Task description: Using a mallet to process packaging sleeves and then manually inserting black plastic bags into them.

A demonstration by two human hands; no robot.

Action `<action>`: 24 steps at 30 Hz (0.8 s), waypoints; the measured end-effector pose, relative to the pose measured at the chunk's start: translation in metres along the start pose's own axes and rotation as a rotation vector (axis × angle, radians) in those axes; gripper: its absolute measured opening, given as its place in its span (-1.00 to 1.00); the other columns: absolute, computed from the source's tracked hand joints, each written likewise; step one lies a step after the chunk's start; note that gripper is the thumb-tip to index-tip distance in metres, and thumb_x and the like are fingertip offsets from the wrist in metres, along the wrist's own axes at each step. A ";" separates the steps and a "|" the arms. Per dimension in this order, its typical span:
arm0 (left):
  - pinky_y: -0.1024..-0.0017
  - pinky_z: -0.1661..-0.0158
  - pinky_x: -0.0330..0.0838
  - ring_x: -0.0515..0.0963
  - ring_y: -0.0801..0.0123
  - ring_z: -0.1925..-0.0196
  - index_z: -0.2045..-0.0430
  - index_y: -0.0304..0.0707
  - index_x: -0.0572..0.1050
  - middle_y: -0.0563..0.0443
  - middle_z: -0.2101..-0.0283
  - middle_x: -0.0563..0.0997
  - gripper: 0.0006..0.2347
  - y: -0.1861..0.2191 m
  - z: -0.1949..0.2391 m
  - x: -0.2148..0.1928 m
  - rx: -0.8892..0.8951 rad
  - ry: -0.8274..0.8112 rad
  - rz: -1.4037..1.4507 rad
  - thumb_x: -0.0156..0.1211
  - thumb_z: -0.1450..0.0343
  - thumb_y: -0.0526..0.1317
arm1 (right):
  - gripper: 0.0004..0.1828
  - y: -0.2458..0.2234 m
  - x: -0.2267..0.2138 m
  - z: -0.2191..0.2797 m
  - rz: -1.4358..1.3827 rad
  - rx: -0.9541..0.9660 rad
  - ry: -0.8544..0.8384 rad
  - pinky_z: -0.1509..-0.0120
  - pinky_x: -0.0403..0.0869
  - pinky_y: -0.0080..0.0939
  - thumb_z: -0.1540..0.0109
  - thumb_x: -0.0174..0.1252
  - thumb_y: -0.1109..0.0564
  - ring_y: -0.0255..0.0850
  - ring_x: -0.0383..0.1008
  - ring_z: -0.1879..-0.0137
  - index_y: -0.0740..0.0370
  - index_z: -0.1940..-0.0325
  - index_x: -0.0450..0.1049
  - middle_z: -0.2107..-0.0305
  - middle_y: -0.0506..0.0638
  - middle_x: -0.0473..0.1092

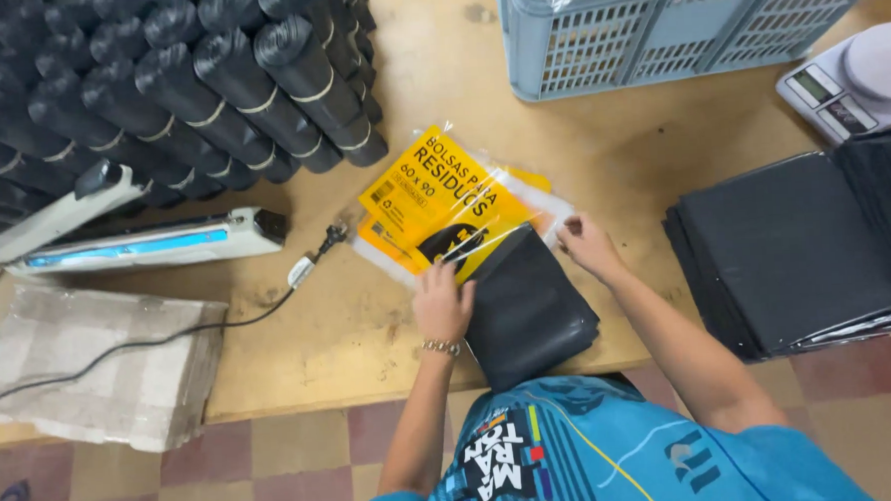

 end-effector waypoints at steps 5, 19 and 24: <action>0.14 0.24 0.54 0.64 0.03 0.25 0.23 0.06 0.36 -0.02 0.37 0.58 -0.68 -0.047 0.020 0.033 -0.312 -0.155 0.073 0.05 -0.39 0.20 | -0.45 -0.012 0.015 -0.046 0.250 -0.027 -0.037 0.03 0.53 -0.05 -0.25 0.18 -0.18 -0.06 0.60 0.17 0.27 -0.15 0.41 0.28 0.13 0.54; 0.12 0.20 0.42 0.61 0.10 0.21 0.33 0.08 0.44 0.05 0.30 0.61 -0.82 -0.065 0.072 0.082 -0.385 -0.320 0.333 0.17 -0.32 0.02 | -0.85 -0.007 0.002 0.012 0.625 -0.150 0.100 0.26 0.40 0.05 -0.18 -0.02 -0.05 -0.03 0.51 0.25 -0.05 0.39 0.41 0.41 -0.04 0.51; 0.64 0.50 0.42 0.52 0.55 0.66 0.73 0.00 0.43 0.18 0.71 0.59 -0.85 -0.022 0.109 0.038 -0.365 -0.397 0.411 0.33 -0.18 -0.16 | -0.89 0.027 -0.028 0.097 0.502 0.021 -0.008 0.33 0.29 -0.22 -0.24 0.02 0.04 -0.26 0.36 0.39 -0.04 0.39 0.30 0.50 -0.15 0.40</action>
Point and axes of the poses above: each hand's wrist, its own z-axis away from the middle knuckle, its own x-axis out of the palm, y = z × x, the point moved 4 cm from there along -z, towards the middle knuckle
